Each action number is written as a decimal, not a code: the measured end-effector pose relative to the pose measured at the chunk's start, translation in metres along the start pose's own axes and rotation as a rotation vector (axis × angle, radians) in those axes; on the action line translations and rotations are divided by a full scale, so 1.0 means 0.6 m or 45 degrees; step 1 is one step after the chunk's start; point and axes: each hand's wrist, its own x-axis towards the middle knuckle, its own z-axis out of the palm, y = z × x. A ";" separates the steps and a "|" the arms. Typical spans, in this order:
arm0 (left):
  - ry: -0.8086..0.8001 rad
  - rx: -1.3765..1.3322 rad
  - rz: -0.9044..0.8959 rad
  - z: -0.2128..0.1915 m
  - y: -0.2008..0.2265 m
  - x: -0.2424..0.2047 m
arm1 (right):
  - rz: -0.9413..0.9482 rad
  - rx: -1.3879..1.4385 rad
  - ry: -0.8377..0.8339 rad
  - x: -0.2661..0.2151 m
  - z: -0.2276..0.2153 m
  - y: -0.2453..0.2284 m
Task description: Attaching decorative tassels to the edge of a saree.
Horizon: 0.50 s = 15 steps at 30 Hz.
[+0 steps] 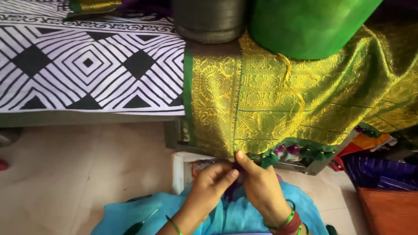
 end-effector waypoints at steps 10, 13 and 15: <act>0.105 -0.050 -0.219 0.009 0.012 0.068 | -0.332 -1.632 1.042 -0.119 -0.066 0.045; 0.151 -0.073 -0.300 0.016 0.033 0.072 | -0.140 -2.259 0.738 -0.177 -0.052 0.018; 0.167 -0.048 -0.232 0.021 0.051 0.070 | -0.091 -2.483 0.444 -0.292 -0.110 -0.011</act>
